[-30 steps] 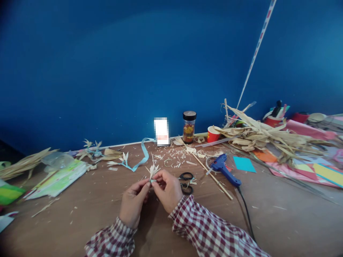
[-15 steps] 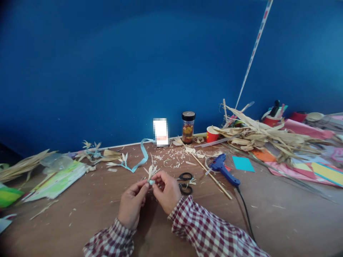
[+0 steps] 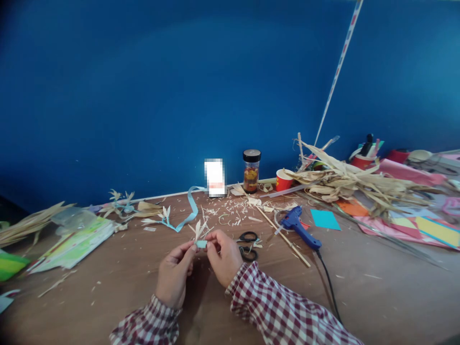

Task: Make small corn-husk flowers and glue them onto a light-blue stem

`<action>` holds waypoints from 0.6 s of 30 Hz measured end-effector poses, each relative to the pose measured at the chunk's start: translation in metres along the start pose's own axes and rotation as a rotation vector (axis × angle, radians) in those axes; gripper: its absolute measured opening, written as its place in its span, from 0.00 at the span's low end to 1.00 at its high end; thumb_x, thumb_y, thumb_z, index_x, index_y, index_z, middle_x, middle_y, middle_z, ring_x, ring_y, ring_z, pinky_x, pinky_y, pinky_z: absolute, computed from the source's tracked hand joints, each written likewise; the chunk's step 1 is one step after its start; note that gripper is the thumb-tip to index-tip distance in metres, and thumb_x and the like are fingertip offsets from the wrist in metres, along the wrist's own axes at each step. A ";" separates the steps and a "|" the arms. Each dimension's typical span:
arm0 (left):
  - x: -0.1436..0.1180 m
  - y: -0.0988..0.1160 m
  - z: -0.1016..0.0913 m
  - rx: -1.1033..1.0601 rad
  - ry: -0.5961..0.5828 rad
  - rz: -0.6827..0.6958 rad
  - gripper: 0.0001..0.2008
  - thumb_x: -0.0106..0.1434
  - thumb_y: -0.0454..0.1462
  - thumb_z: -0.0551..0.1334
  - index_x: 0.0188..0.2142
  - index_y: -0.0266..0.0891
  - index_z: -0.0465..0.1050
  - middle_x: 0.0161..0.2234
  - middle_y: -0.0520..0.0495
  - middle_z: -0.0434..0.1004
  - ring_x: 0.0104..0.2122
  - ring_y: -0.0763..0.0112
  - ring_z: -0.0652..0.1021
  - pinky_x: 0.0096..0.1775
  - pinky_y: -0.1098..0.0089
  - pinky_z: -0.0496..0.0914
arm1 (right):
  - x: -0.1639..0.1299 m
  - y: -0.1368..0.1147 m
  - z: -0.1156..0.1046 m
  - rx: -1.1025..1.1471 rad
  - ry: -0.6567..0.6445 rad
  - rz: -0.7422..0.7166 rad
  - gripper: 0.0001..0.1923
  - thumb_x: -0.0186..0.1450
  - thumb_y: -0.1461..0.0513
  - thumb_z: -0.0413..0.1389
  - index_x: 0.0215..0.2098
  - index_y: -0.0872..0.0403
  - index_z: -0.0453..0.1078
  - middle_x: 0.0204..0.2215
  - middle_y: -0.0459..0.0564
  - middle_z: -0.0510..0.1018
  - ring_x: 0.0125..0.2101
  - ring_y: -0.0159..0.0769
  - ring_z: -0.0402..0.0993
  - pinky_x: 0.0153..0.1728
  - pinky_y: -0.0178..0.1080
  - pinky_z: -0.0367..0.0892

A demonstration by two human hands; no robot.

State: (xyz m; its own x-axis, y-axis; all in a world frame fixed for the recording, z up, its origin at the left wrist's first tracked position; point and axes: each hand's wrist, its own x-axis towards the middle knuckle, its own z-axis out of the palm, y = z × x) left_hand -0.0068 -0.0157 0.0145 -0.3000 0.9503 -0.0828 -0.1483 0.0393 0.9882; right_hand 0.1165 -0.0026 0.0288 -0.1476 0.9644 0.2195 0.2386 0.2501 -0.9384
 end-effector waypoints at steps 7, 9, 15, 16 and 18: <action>-0.002 -0.001 -0.001 -0.023 -0.060 -0.019 0.16 0.47 0.42 0.65 0.34 0.35 0.75 0.16 0.55 0.69 0.15 0.81 0.64 0.17 0.78 0.59 | -0.001 -0.008 -0.002 -0.013 -0.013 -0.011 0.07 0.60 0.60 0.49 0.30 0.54 0.67 0.23 0.44 0.72 0.23 0.29 0.65 0.25 0.31 0.60; -0.002 -0.002 0.000 -0.039 -0.083 -0.029 0.16 0.48 0.42 0.64 0.35 0.34 0.75 0.17 0.53 0.70 0.17 0.80 0.66 0.19 0.78 0.62 | -0.001 -0.009 -0.002 -0.008 -0.006 0.011 0.07 0.59 0.60 0.50 0.28 0.55 0.67 0.21 0.44 0.71 0.22 0.28 0.63 0.24 0.31 0.59; -0.001 -0.005 0.000 -0.054 -0.075 -0.052 0.17 0.48 0.41 0.64 0.37 0.33 0.74 0.22 0.50 0.74 0.20 0.79 0.69 0.22 0.78 0.65 | 0.000 -0.005 0.002 0.119 0.007 0.113 0.08 0.58 0.60 0.51 0.27 0.57 0.66 0.18 0.42 0.66 0.19 0.26 0.58 0.20 0.29 0.55; -0.001 -0.005 0.000 -0.055 -0.074 -0.055 0.17 0.48 0.41 0.64 0.37 0.33 0.74 0.22 0.49 0.75 0.20 0.78 0.70 0.22 0.77 0.66 | 0.000 -0.004 0.002 0.131 0.010 0.120 0.08 0.58 0.60 0.51 0.27 0.57 0.66 0.17 0.42 0.66 0.18 0.26 0.58 0.19 0.29 0.54; -0.001 -0.006 0.000 -0.059 -0.074 -0.059 0.18 0.48 0.41 0.65 0.37 0.33 0.74 0.23 0.49 0.75 0.20 0.78 0.70 0.22 0.77 0.66 | 0.000 -0.004 0.002 0.147 0.016 0.123 0.08 0.58 0.60 0.52 0.26 0.57 0.66 0.17 0.42 0.66 0.18 0.26 0.58 0.20 0.29 0.54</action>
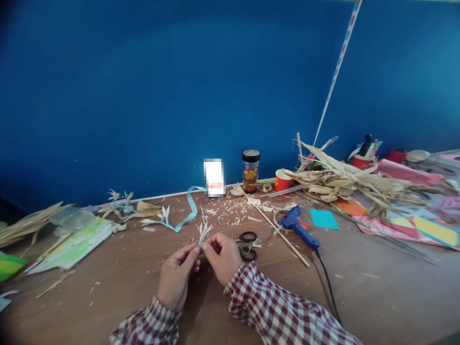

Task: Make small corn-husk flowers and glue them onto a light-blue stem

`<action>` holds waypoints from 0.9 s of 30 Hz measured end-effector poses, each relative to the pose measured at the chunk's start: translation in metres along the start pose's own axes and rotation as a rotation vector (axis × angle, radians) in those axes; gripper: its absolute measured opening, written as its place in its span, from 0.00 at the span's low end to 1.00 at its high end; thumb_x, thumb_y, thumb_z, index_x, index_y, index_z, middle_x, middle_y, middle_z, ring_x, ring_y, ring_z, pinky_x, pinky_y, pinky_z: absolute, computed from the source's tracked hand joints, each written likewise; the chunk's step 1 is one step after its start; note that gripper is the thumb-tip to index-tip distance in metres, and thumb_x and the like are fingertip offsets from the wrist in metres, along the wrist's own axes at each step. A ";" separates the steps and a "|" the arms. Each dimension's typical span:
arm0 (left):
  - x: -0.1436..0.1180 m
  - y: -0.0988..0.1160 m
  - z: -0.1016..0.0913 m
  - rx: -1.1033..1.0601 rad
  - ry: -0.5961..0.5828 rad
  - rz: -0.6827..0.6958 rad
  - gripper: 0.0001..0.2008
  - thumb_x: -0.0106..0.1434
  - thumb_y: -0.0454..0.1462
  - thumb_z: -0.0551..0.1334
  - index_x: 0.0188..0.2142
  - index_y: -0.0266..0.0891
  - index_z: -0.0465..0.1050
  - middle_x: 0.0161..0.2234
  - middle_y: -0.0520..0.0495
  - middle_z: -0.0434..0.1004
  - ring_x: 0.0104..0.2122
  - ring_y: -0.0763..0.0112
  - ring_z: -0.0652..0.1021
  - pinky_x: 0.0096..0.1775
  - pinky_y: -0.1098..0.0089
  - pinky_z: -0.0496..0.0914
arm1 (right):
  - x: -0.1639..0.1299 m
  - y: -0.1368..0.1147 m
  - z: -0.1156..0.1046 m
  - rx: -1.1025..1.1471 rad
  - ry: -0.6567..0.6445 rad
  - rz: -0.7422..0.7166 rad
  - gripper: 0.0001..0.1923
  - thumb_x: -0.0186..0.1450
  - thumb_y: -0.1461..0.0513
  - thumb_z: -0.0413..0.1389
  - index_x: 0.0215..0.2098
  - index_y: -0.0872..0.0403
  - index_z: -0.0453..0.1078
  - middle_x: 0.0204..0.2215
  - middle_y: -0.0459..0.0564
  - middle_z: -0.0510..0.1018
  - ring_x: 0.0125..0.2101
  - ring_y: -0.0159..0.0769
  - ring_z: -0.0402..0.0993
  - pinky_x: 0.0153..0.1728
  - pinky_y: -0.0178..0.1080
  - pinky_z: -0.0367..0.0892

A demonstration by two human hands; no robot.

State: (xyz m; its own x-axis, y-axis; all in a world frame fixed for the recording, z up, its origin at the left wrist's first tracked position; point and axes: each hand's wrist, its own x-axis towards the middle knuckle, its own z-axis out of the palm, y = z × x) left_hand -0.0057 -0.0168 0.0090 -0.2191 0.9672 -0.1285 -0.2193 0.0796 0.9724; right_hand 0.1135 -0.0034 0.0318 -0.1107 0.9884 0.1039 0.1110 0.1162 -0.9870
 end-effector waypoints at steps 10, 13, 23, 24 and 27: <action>-0.002 0.001 0.000 0.019 0.000 0.013 0.17 0.47 0.41 0.64 0.36 0.34 0.74 0.25 0.48 0.76 0.20 0.78 0.71 0.23 0.76 0.67 | 0.000 0.001 0.000 -0.023 0.021 -0.021 0.08 0.58 0.60 0.52 0.26 0.57 0.66 0.18 0.42 0.67 0.19 0.26 0.58 0.20 0.29 0.54; -0.001 0.001 0.000 0.033 0.003 0.022 0.18 0.47 0.41 0.64 0.36 0.33 0.74 0.23 0.48 0.75 0.20 0.78 0.70 0.22 0.76 0.67 | 0.000 0.001 0.000 -0.010 0.015 -0.018 0.08 0.58 0.60 0.52 0.26 0.57 0.66 0.17 0.42 0.66 0.18 0.25 0.57 0.20 0.29 0.54; -0.002 0.000 0.000 0.071 0.032 0.066 0.17 0.47 0.42 0.64 0.35 0.34 0.74 0.19 0.52 0.72 0.18 0.78 0.68 0.20 0.77 0.65 | 0.000 0.002 0.003 0.032 -0.012 0.003 0.08 0.58 0.59 0.52 0.27 0.57 0.66 0.18 0.42 0.65 0.19 0.26 0.57 0.20 0.30 0.54; -0.002 0.000 0.000 0.073 0.035 0.072 0.17 0.47 0.42 0.64 0.35 0.34 0.74 0.18 0.52 0.71 0.17 0.79 0.68 0.20 0.77 0.64 | 0.000 0.002 0.003 0.044 -0.017 0.005 0.08 0.58 0.60 0.52 0.27 0.57 0.65 0.18 0.42 0.66 0.19 0.26 0.57 0.21 0.30 0.54; -0.001 0.000 0.000 0.086 0.031 0.089 0.16 0.48 0.42 0.64 0.35 0.34 0.74 0.17 0.54 0.69 0.16 0.79 0.66 0.19 0.78 0.62 | 0.001 0.003 0.004 0.094 -0.042 0.011 0.07 0.58 0.60 0.52 0.28 0.58 0.65 0.20 0.43 0.67 0.20 0.26 0.59 0.22 0.30 0.56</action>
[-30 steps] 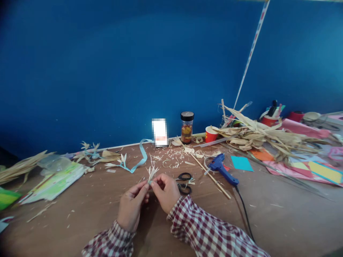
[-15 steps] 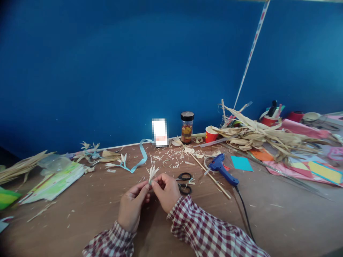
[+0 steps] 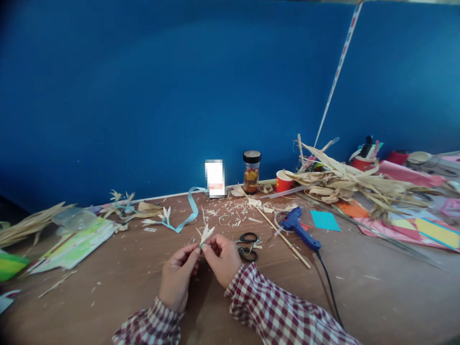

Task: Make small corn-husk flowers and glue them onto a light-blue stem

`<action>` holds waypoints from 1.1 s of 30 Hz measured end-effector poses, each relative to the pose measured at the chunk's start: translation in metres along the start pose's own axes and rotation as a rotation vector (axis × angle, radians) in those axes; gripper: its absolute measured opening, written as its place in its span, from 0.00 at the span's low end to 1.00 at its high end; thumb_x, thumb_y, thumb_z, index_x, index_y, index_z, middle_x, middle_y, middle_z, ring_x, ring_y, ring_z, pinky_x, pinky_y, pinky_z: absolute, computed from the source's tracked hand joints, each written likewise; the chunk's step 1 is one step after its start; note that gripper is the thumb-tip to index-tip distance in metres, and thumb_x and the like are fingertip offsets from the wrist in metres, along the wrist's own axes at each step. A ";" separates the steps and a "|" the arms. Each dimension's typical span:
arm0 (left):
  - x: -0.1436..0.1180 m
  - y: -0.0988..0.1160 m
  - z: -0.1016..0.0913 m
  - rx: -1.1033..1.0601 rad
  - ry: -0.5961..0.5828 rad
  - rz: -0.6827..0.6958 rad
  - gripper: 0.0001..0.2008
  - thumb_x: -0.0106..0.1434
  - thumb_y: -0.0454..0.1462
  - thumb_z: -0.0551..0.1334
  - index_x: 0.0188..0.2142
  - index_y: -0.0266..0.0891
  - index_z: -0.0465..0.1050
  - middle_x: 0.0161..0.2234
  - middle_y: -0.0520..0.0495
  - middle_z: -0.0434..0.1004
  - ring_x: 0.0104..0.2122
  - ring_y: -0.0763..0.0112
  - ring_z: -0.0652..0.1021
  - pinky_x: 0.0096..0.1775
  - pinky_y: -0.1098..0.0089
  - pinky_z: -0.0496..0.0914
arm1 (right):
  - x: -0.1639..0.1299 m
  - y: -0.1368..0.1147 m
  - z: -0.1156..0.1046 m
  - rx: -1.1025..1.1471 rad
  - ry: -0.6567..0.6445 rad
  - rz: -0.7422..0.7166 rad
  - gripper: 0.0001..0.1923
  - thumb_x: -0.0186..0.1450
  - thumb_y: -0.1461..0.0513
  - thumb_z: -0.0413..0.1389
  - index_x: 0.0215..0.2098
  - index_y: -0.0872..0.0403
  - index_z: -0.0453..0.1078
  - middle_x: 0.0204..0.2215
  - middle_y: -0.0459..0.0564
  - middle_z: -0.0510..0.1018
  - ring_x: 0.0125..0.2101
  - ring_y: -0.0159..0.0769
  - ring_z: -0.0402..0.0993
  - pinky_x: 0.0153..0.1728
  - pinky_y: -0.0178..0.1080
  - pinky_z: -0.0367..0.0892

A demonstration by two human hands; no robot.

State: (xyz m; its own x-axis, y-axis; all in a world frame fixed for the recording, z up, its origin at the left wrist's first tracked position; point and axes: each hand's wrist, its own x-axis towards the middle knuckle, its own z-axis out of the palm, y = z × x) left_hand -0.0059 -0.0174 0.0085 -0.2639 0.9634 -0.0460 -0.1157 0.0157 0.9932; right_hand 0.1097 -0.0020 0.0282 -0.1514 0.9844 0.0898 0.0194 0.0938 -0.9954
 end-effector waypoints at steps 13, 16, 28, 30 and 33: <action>-0.002 0.003 0.000 0.138 -0.038 0.079 0.17 0.49 0.43 0.62 0.35 0.34 0.74 0.20 0.50 0.73 0.18 0.75 0.69 0.20 0.75 0.63 | 0.002 0.011 -0.002 0.068 -0.025 0.010 0.07 0.58 0.60 0.52 0.27 0.57 0.65 0.21 0.43 0.68 0.21 0.26 0.62 0.23 0.30 0.58; -0.003 0.004 0.000 0.150 -0.034 0.087 0.16 0.49 0.43 0.62 0.35 0.35 0.75 0.21 0.49 0.74 0.18 0.74 0.70 0.21 0.74 0.64 | 0.002 0.011 -0.001 0.089 -0.034 0.031 0.07 0.57 0.60 0.52 0.29 0.57 0.65 0.22 0.44 0.70 0.22 0.27 0.63 0.24 0.30 0.59; -0.007 0.007 0.003 0.071 -0.059 0.029 0.16 0.49 0.42 0.63 0.36 0.34 0.73 0.22 0.49 0.74 0.19 0.76 0.70 0.20 0.76 0.64 | 0.002 0.005 -0.002 0.090 -0.013 0.056 0.09 0.56 0.58 0.53 0.25 0.57 0.64 0.18 0.42 0.69 0.18 0.26 0.61 0.20 0.29 0.57; -0.008 0.008 0.004 0.056 -0.079 0.011 0.17 0.50 0.42 0.62 0.37 0.34 0.72 0.22 0.50 0.73 0.17 0.78 0.68 0.19 0.77 0.63 | 0.002 0.004 -0.004 0.082 -0.009 0.061 0.09 0.56 0.58 0.54 0.24 0.57 0.64 0.17 0.42 0.68 0.18 0.26 0.61 0.19 0.29 0.57; -0.007 0.008 0.005 0.047 -0.117 -0.018 0.18 0.50 0.42 0.62 0.38 0.34 0.71 0.21 0.50 0.73 0.17 0.79 0.67 0.18 0.78 0.62 | 0.003 0.004 -0.005 0.096 -0.002 0.085 0.10 0.55 0.57 0.54 0.25 0.57 0.64 0.18 0.43 0.71 0.19 0.27 0.64 0.20 0.30 0.59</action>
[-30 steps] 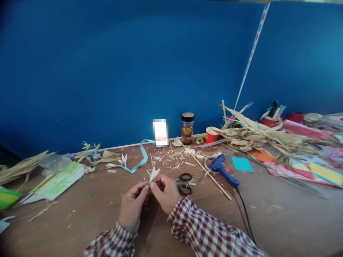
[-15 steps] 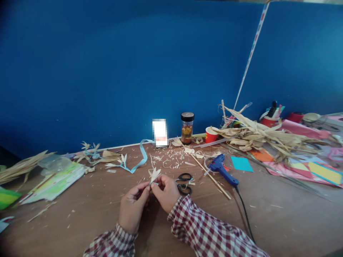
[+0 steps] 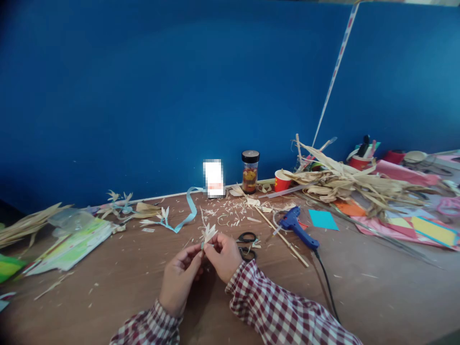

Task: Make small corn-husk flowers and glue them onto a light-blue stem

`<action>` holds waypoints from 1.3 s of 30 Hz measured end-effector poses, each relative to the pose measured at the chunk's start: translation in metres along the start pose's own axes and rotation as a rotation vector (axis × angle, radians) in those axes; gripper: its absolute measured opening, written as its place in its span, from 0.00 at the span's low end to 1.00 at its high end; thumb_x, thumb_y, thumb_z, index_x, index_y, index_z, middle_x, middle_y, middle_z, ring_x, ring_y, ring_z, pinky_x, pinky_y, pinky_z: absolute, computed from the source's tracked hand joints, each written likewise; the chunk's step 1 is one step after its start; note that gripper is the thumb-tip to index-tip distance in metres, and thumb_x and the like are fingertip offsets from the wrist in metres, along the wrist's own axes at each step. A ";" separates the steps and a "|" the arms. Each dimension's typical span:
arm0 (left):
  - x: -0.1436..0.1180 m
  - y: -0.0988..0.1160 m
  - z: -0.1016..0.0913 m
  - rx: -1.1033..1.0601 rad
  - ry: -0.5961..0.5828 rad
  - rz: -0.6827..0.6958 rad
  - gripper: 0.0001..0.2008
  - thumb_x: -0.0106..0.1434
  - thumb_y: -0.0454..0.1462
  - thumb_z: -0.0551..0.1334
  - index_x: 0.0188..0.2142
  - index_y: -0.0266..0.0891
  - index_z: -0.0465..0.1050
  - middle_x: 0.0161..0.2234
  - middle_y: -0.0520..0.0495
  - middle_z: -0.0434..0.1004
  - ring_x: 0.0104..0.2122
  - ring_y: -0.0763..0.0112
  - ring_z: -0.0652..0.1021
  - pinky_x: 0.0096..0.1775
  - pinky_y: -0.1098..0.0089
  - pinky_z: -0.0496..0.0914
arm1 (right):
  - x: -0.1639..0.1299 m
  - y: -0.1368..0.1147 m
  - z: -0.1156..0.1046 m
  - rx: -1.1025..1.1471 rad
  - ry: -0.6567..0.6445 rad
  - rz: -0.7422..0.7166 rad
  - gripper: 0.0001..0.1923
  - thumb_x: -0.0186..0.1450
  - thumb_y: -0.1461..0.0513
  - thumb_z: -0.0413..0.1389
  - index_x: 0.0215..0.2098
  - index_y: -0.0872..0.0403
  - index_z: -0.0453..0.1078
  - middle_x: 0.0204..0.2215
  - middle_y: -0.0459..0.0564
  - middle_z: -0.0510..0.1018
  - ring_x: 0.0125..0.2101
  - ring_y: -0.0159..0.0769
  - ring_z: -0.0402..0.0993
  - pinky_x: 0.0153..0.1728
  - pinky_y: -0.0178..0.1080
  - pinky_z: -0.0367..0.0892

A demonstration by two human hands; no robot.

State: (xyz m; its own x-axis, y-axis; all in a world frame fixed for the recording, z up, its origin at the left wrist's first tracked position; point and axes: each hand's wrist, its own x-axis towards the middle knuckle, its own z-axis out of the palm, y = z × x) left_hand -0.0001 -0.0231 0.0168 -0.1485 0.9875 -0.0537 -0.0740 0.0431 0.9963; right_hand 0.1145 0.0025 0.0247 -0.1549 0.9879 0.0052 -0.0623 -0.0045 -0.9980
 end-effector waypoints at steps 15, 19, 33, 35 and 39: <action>0.002 -0.003 -0.003 -0.052 0.031 -0.089 0.18 0.48 0.43 0.63 0.35 0.32 0.74 0.25 0.47 0.76 0.18 0.77 0.71 0.20 0.76 0.65 | 0.001 -0.002 0.001 0.105 -0.010 0.069 0.12 0.53 0.55 0.56 0.25 0.57 0.64 0.15 0.40 0.67 0.16 0.25 0.62 0.17 0.29 0.56; 0.002 -0.002 -0.001 -0.059 0.033 -0.101 0.18 0.48 0.43 0.64 0.36 0.32 0.74 0.26 0.46 0.77 0.18 0.76 0.71 0.20 0.75 0.66 | 0.002 -0.002 0.001 0.109 0.009 0.071 0.13 0.52 0.55 0.56 0.24 0.57 0.64 0.15 0.41 0.68 0.16 0.24 0.61 0.17 0.28 0.56; 0.000 -0.001 0.000 -0.047 0.049 -0.066 0.17 0.48 0.42 0.64 0.36 0.34 0.74 0.25 0.47 0.77 0.19 0.75 0.72 0.21 0.75 0.67 | 0.001 -0.004 0.001 0.091 0.006 0.061 0.11 0.53 0.57 0.55 0.23 0.57 0.64 0.15 0.40 0.67 0.16 0.24 0.59 0.17 0.28 0.54; 0.000 -0.002 -0.001 -0.042 0.051 -0.052 0.17 0.48 0.42 0.63 0.36 0.33 0.74 0.25 0.47 0.77 0.19 0.75 0.72 0.21 0.75 0.67 | 0.001 -0.005 0.001 0.097 0.003 0.060 0.10 0.53 0.57 0.56 0.23 0.57 0.64 0.15 0.40 0.67 0.16 0.24 0.60 0.17 0.29 0.55; 0.000 -0.002 -0.001 -0.024 0.071 -0.033 0.17 0.47 0.43 0.63 0.35 0.34 0.74 0.25 0.48 0.77 0.19 0.75 0.72 0.21 0.74 0.68 | 0.001 -0.004 0.001 0.115 -0.001 0.060 0.09 0.53 0.58 0.55 0.24 0.57 0.64 0.15 0.40 0.67 0.15 0.24 0.60 0.18 0.29 0.55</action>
State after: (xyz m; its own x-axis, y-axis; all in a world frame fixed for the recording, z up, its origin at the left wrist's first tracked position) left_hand -0.0007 -0.0233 0.0144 -0.2155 0.9722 -0.0917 -0.1032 0.0707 0.9921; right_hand 0.1133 0.0031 0.0285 -0.1625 0.9852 -0.0541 -0.1658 -0.0813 -0.9828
